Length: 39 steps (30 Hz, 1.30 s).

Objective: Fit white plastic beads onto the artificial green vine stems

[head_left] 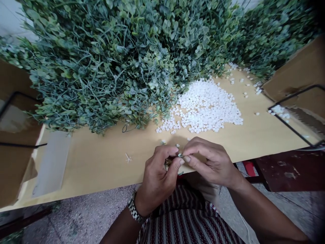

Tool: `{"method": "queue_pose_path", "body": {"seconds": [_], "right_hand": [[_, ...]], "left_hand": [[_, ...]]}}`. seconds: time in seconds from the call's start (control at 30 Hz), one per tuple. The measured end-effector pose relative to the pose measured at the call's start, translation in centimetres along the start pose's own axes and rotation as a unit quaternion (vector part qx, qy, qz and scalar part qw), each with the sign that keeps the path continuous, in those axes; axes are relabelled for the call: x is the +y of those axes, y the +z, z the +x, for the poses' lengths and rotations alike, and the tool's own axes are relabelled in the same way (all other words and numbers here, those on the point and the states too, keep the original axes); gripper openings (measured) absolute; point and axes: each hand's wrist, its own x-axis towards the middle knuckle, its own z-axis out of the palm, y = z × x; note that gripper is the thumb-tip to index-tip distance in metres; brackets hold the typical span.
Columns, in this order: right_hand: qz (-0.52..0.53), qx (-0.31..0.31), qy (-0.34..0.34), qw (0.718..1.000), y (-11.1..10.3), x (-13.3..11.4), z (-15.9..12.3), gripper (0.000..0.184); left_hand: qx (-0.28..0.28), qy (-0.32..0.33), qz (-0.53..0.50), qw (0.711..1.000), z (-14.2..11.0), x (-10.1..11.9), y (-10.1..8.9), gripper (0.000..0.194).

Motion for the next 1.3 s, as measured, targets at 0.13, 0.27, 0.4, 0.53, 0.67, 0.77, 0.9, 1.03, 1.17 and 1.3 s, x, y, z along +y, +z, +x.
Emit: {"method": "queue_pose_path", "body": {"seconds": [0.13, 0.27, 0.4, 0.53, 0.67, 0.77, 0.9, 1.03, 1.17, 1.3], "right_hand": [[-0.018, 0.023, -0.004, 1.0, 0.5, 0.2, -0.4, 0.013], [-0.063, 0.056, -0.051, 0.995, 1.3, 0.1, -0.8, 0.016], [-0.078, 0.071, -0.081, 0.991, 2.0, -0.1, -1.3, 0.016], [-0.048, 0.06, -0.089, 0.993, 1.2, 0.8, -1.4, 0.01], [-0.166, 0.056, 0.025, 0.984, -1.3, 2.5, -0.2, 0.009], [-0.225, 0.007, 0.055, 0.973, -3.4, 3.1, 0.5, 0.014], [-0.189, -0.034, 0.103, 0.976, -6.1, 2.3, -0.5, 0.012], [-0.188, -0.126, 0.156, 0.962, -7.3, 1.6, -2.9, 0.008], [-0.23, -0.159, 0.137, 0.95, -6.5, 2.0, -4.4, 0.015], [-0.148, -0.112, 0.145, 0.972, -5.2, 1.8, -4.2, 0.007]], "left_hand": [[-0.059, 0.04, 0.032, 0.997, 0.2, 0.3, -0.5, 0.019], [-0.049, 0.054, 0.022, 0.997, 0.2, 0.6, -0.4, 0.019], [-0.03, 0.09, 0.053, 0.994, 0.2, 0.5, -0.2, 0.02], [-0.039, 0.092, 0.068, 0.993, 0.4, 0.5, -0.4, 0.02], [-0.016, 0.076, 0.078, 0.994, 0.5, 0.6, -0.5, 0.019], [0.008, 0.07, 0.072, 0.995, 0.6, 0.5, -0.6, 0.019], [0.023, 0.065, 0.058, 0.996, 0.7, 0.2, -0.7, 0.018], [0.014, 0.073, 0.054, 0.996, 0.8, -0.1, -0.7, 0.018], [0.01, 0.07, 0.05, 0.996, 0.9, -0.2, -0.4, 0.018], [-0.003, 0.063, 0.062, 0.996, 1.0, 0.2, -0.2, 0.017]]}}
